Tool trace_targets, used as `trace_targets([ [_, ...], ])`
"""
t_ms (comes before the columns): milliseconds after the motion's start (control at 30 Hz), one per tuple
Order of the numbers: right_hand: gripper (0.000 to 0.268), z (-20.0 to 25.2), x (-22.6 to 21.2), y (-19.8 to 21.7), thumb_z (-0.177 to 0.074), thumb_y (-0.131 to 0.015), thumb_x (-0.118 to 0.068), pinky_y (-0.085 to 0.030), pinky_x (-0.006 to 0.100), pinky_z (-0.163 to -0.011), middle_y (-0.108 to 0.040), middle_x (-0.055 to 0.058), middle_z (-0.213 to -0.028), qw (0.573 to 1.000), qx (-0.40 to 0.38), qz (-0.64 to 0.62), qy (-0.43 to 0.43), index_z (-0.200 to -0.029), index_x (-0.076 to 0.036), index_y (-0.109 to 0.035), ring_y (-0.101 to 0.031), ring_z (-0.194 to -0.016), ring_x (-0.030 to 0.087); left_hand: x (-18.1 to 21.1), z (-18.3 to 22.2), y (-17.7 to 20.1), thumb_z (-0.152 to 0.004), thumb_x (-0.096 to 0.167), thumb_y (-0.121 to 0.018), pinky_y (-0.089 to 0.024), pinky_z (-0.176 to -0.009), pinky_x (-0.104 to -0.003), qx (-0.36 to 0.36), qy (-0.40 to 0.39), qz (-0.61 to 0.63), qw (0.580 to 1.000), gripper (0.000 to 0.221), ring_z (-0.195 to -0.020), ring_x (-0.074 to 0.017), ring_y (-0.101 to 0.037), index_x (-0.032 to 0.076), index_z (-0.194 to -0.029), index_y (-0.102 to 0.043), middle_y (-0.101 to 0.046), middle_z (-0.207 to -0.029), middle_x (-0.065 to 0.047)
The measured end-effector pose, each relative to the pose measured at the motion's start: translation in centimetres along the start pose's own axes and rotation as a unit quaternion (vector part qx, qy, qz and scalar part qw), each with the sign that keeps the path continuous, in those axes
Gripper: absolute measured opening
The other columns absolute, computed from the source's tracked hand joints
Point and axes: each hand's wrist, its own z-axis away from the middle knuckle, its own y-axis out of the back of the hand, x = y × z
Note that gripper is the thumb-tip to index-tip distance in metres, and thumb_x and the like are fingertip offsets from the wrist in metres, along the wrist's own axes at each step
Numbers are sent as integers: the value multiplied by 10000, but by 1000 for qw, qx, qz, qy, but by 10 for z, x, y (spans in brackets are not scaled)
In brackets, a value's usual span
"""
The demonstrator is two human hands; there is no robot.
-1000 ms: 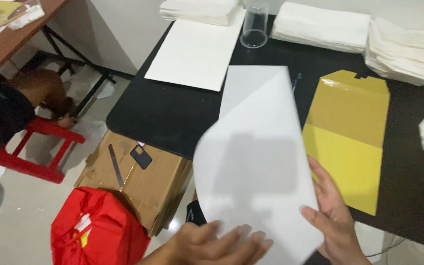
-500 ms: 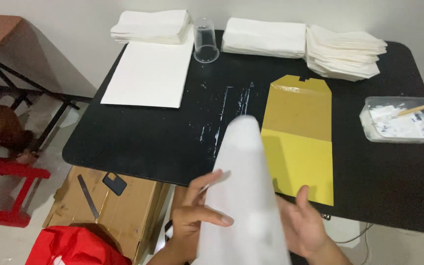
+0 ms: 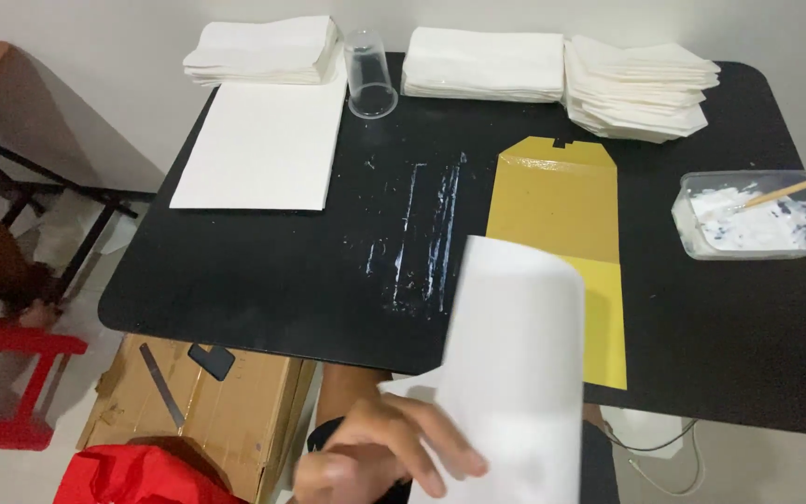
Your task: Manually assembling paper bags by folding paper sheets and applying glue with a brush.
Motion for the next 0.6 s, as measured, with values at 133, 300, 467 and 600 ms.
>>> trace_targets([
  [133, 625, -11, -39, 42, -843, -560, -365, -523, 523, -761, -694, 224, -1198, 995, 81, 41, 38, -1363, -19, -586, -657, -940, 352, 11, 11, 14, -933, 290, -647, -436, -596, -290, 142, -38, -120, 982, 245, -841, -227, -689, 55, -965, -706, -711, -969, -191],
  [300, 475, -33, -109, 67, -869, -635, -199, -562, 500, -644, -744, 209, -1100, 976, 178, 94, 78, -1315, -35, -638, -691, -803, 330, 41, 2, 52, -854, 109, -802, -467, -973, -329, 271, -37, -402, 874, 282, -1119, -225, -620, 62, -1100, -673, -648, -1152, -113],
  [467, 91, -54, -181, 39, -989, -631, -98, -551, 293, -791, -727, 65, -1039, 941, 205, 154, 221, -1074, -69, -643, -686, -871, 151, 70, -43, 64, -753, 35, -763, -638, -870, -366, 417, 155, -271, 853, 906, -920, -149, -731, 190, -1552, -367, -490, -1598, -105],
  [600, 326, -86, -241, -14, -1004, -586, -183, -498, 180, -722, -698, -66, -1150, 911, 269, 214, 228, -1328, -169, -616, -631, -855, 21, 75, -79, 76, -697, 134, -734, -565, -956, -393, 494, 263, -230, 796, 837, -1177, -262, -686, 134, -1507, -522, -697, -1383, -121],
])
